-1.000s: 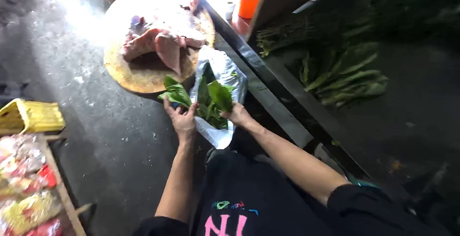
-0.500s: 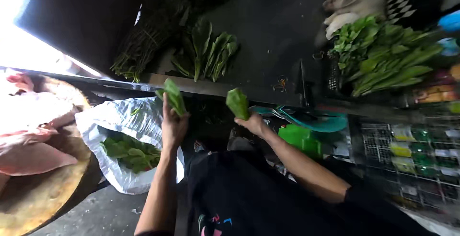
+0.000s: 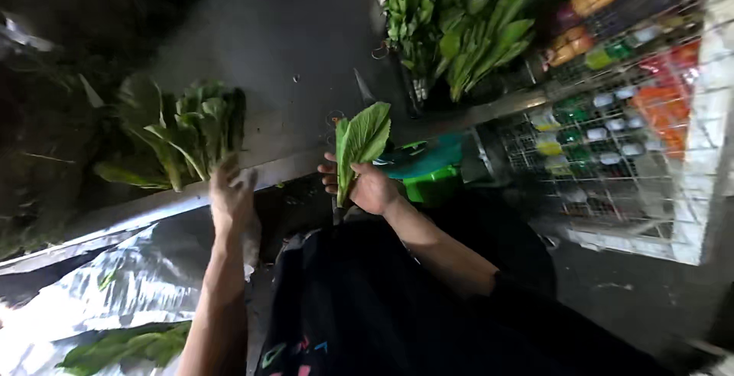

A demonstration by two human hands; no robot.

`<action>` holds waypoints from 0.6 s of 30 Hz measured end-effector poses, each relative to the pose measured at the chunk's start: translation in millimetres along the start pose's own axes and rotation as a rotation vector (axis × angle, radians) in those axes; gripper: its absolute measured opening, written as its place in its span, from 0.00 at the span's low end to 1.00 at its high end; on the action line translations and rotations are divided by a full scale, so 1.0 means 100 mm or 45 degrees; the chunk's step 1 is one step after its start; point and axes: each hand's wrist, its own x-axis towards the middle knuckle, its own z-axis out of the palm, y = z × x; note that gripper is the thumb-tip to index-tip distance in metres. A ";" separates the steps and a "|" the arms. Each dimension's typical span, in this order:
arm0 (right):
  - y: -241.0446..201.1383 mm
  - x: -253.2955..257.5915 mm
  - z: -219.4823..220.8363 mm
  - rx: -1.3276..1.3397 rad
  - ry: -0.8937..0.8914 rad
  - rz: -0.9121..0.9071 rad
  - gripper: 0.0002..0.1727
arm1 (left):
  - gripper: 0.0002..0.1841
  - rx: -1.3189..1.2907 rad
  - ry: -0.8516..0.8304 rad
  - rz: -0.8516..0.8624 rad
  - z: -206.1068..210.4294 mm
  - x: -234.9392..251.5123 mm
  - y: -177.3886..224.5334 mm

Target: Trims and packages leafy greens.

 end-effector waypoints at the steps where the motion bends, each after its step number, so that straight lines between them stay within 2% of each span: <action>1: -0.08 0.07 -0.03 -0.032 -0.054 0.029 0.30 | 0.26 -0.110 -0.088 -0.046 0.20 -0.13 0.10; 3: -0.24 0.21 -0.07 -0.209 -0.132 0.101 0.32 | 0.19 -0.225 -0.243 -0.046 0.52 -0.30 0.23; 7: -0.43 0.43 -0.02 -0.451 -0.193 0.190 0.32 | 0.17 -0.288 -0.426 0.098 0.77 -0.40 0.44; 12: -0.42 0.53 0.22 -0.673 -0.116 0.215 0.25 | 0.19 -0.277 -0.314 0.089 0.66 -0.46 0.53; 14: -0.39 0.55 0.31 -0.798 -0.198 0.209 0.27 | 0.16 -0.309 -0.236 0.046 0.63 -0.41 0.46; 18: -0.26 0.56 0.43 -0.932 -0.357 -0.104 0.21 | 0.13 -0.561 -0.073 -0.028 0.58 -0.42 0.23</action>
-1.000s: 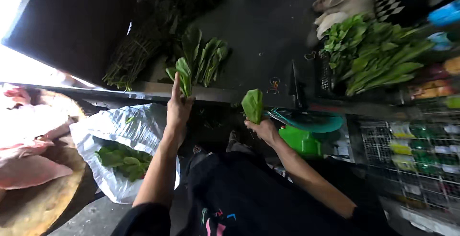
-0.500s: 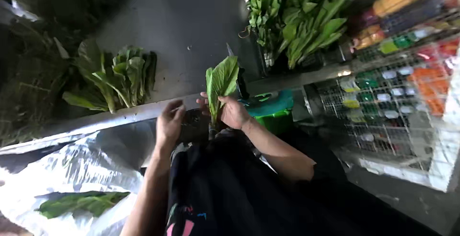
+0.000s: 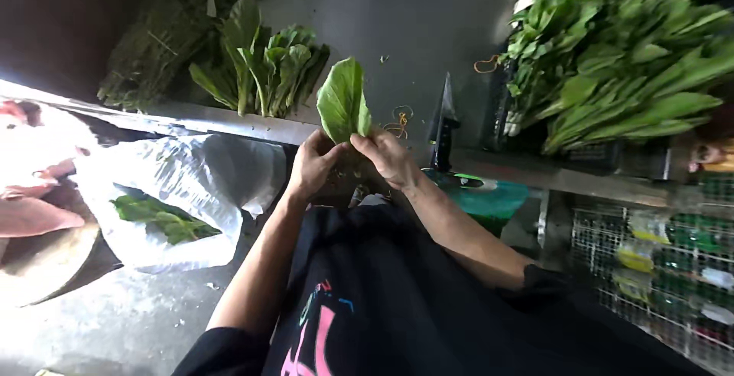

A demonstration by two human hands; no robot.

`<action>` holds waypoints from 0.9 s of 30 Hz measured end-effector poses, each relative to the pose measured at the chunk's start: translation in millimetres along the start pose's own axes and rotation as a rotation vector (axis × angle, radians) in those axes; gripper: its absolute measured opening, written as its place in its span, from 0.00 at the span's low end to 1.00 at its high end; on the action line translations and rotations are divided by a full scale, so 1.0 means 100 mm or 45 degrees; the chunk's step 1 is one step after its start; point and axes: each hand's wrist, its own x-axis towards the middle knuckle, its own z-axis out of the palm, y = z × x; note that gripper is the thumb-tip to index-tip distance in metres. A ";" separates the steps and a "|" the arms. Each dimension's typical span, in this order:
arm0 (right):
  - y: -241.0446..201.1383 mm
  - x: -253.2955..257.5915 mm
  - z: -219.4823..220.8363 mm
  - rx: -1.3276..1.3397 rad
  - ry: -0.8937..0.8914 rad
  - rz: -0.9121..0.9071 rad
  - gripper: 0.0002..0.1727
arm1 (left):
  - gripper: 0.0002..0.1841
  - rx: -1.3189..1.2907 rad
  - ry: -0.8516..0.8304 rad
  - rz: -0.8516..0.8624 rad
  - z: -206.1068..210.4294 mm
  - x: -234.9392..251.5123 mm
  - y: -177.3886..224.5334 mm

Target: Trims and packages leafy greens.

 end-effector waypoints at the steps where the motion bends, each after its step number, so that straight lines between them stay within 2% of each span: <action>1: 0.05 0.02 0.03 -0.013 0.021 -0.073 0.22 | 0.14 -0.021 0.057 -0.003 -0.04 -0.05 -0.03; 5: 0.13 0.09 0.19 0.156 0.075 -0.058 0.20 | 0.18 0.061 0.174 -0.017 -0.25 -0.26 -0.04; 8: 0.10 0.08 0.40 0.313 0.107 0.037 0.12 | 0.23 0.029 0.116 0.033 -0.46 -0.44 -0.01; 11: 0.07 0.07 0.67 0.525 0.078 0.142 0.11 | 0.30 -0.117 0.033 0.118 -0.79 -0.65 -0.02; 14: 0.06 0.04 1.06 0.680 0.136 0.193 0.12 | 0.24 -0.212 0.023 0.102 -1.23 -0.86 -0.06; 18: 0.08 0.02 1.66 0.740 0.176 0.177 0.14 | 0.17 -0.446 0.147 0.024 -1.79 -1.03 -0.23; 21: 0.17 0.04 2.04 0.771 0.154 0.168 0.15 | 0.15 -0.698 0.207 -0.007 -2.16 -1.11 -0.38; 27: 0.22 0.03 2.65 0.836 0.188 0.237 0.17 | 0.12 -0.918 0.297 -0.143 -2.69 -1.44 -0.55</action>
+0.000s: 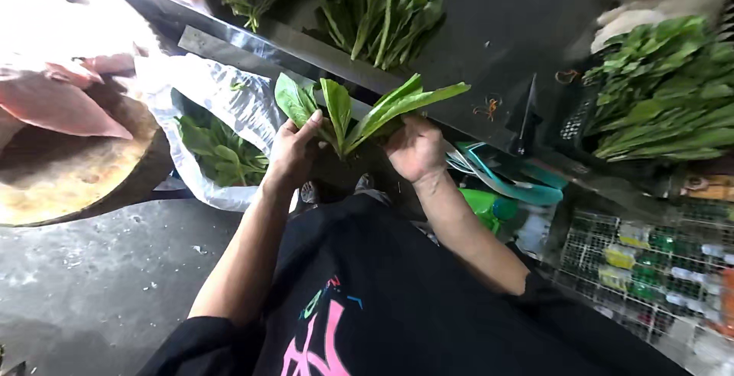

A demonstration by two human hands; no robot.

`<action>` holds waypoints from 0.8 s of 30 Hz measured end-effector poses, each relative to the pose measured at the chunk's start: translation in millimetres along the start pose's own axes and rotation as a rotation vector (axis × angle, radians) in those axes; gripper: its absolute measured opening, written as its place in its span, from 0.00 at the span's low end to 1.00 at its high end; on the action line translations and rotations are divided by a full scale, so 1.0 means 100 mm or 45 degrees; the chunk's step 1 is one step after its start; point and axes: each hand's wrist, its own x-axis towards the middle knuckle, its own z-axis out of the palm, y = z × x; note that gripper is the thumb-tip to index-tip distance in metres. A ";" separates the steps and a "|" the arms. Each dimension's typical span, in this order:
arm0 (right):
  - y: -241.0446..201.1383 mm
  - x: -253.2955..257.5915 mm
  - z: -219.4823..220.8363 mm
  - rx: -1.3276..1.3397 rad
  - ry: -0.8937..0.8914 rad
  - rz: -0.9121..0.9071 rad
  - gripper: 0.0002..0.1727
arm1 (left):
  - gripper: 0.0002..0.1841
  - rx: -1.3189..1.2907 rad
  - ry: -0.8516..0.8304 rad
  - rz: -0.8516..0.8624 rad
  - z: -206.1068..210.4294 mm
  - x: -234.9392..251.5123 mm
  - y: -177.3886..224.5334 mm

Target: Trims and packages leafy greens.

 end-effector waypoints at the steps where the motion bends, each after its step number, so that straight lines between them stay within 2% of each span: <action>1: 0.04 0.00 0.06 0.002 -0.007 0.011 0.17 | 0.13 -0.041 0.012 -0.001 -0.07 -0.03 0.03; 9: 0.19 -0.07 0.28 -0.082 -0.103 -0.027 0.22 | 0.13 -0.290 0.042 -0.021 -0.37 -0.16 0.01; 14: 0.22 -0.10 0.37 -0.142 -0.079 -0.032 0.18 | 0.12 -0.275 0.015 -0.084 -0.40 -0.16 -0.01; 17: 0.29 -0.05 0.55 -0.424 0.044 -0.078 0.12 | 0.19 -0.104 -0.152 -0.037 -0.37 -0.19 -0.04; 19: 0.43 -0.03 0.68 -0.699 -0.053 -0.082 0.15 | 0.27 0.103 -0.256 0.092 -0.42 -0.20 -0.09; 21: 0.56 -0.05 0.78 -0.999 -0.204 -0.069 0.18 | 0.36 0.345 -0.228 0.169 -0.54 -0.20 -0.12; 22: 0.59 -0.09 0.82 -1.173 -0.258 -0.069 0.18 | 0.36 0.441 -0.181 0.161 -0.62 -0.24 -0.12; 24: 0.61 -0.15 0.89 -1.392 -0.357 -0.046 0.21 | 0.29 0.465 -0.114 0.121 -0.76 -0.26 -0.11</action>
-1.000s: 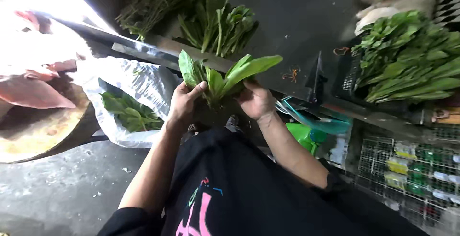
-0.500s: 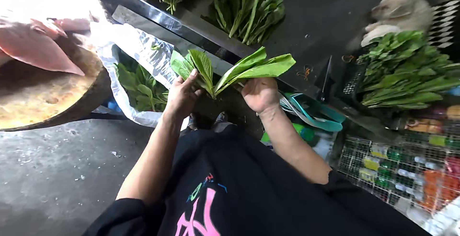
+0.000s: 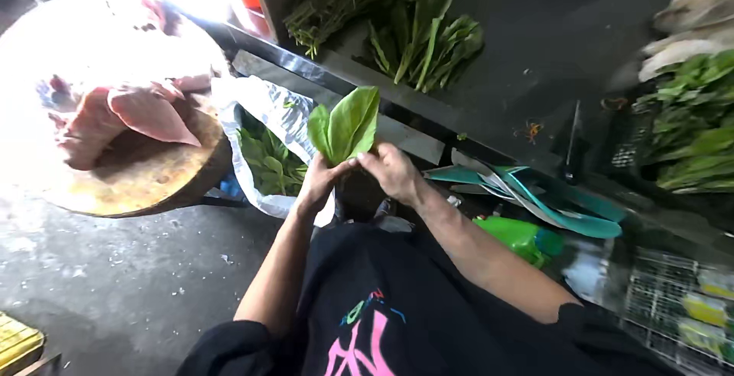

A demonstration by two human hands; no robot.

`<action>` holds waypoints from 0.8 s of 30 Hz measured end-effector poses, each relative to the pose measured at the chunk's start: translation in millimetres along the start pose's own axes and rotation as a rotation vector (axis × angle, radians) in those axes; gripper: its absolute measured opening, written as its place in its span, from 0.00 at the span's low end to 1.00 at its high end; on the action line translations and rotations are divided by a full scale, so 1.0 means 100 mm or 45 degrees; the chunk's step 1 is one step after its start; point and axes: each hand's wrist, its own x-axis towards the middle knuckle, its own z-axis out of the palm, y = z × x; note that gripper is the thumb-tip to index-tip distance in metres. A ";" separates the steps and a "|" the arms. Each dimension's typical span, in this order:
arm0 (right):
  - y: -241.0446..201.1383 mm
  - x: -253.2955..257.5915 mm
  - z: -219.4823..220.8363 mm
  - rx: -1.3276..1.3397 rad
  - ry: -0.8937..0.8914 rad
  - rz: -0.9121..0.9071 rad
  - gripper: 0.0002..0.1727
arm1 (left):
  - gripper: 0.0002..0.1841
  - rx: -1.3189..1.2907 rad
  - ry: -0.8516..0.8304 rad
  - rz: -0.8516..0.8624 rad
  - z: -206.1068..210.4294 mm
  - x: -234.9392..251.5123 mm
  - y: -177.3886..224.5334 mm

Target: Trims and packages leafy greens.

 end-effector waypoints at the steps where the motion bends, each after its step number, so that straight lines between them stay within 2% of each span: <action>1: 0.00 0.00 0.01 -0.007 -0.051 0.000 0.23 | 0.27 -0.029 0.020 -0.020 -0.06 -0.01 0.00; 3: 0.05 0.02 0.01 0.090 -0.125 0.001 0.25 | 0.27 -0.046 0.027 -0.034 -0.17 -0.07 0.01; 5: 0.07 0.05 0.03 0.165 -0.128 0.030 0.21 | 0.27 -0.012 -0.059 -0.013 -0.28 -0.17 0.06; 9: 0.01 0.10 0.02 0.119 -0.097 0.054 0.16 | 0.15 -0.032 -0.221 -0.026 -0.39 -0.32 0.19; 12: -0.03 0.11 0.00 0.106 -0.029 0.079 0.14 | 0.12 -0.085 -0.253 -0.053 -0.44 -0.34 0.22; 17: 0.04 0.13 -0.03 0.298 0.077 0.004 0.12 | 0.11 -0.256 -0.178 -0.039 -0.46 -0.33 0.19; 20: 0.09 0.10 -0.04 0.443 0.114 -0.011 0.12 | 0.10 -0.419 -0.058 -0.043 -0.42 -0.28 0.17; 24: 0.12 0.06 -0.01 0.527 0.145 -0.020 0.13 | 0.15 -0.535 0.024 -0.067 -0.36 -0.25 0.20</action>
